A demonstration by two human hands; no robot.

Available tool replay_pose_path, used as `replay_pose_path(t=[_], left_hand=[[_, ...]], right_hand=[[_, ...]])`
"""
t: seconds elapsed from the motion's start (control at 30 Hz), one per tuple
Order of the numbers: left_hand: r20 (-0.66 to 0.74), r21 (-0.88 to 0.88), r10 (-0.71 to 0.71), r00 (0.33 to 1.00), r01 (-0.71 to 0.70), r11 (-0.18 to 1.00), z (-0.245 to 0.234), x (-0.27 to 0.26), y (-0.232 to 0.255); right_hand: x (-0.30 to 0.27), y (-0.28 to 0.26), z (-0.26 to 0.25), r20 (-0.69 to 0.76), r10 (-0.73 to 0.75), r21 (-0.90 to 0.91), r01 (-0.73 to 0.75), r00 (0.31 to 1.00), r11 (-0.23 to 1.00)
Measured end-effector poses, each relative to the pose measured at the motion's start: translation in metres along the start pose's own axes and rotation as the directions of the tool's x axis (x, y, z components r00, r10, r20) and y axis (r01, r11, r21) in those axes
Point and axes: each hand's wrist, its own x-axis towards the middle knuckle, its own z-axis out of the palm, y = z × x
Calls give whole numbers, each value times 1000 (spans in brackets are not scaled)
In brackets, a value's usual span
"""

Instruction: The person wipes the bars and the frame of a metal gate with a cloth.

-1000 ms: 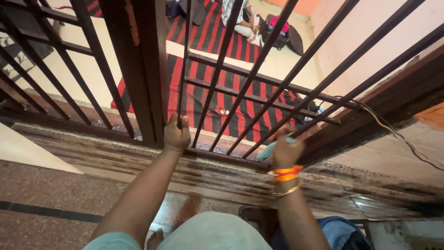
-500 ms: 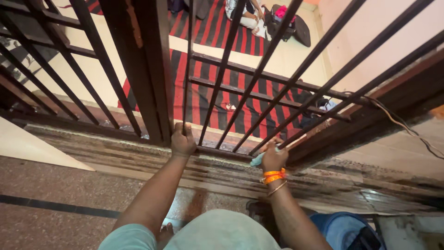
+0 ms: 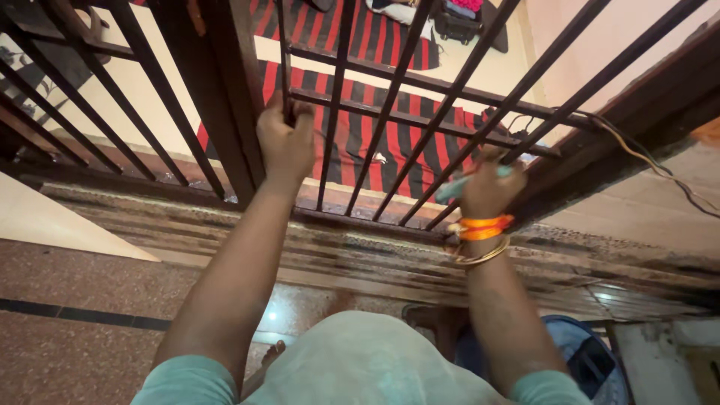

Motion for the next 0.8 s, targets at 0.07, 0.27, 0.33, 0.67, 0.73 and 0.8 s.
replay_pose_path(t=[0.07,0.27,0.33,0.67,0.73,0.8], left_hand=[[23,-105,-119,993,121,987,4,7,14],[62,-9,23,998,-23,1000,-2,8,12],[68,-99,-83,994,89,991,2,9,7],[49,-60,-42,998,45,997,1,7,8],[41,34,-19,999,17,999,0,8,14],[34,89,-35,999,32,995,-1,6,17]], right_hand=[[-15,44,-16,3,49,-84,-49,999,995],[-73,148,-70,135,295,-315,-241,946,918],[-66,147,-72,76,349,-350,-303,934,886],[21,-5,-15,55,110,-93,-105,992,990],[26,9,-18,65,73,-40,-71,995,997],[12,55,-34,98,19,-93,-10,995,996]])
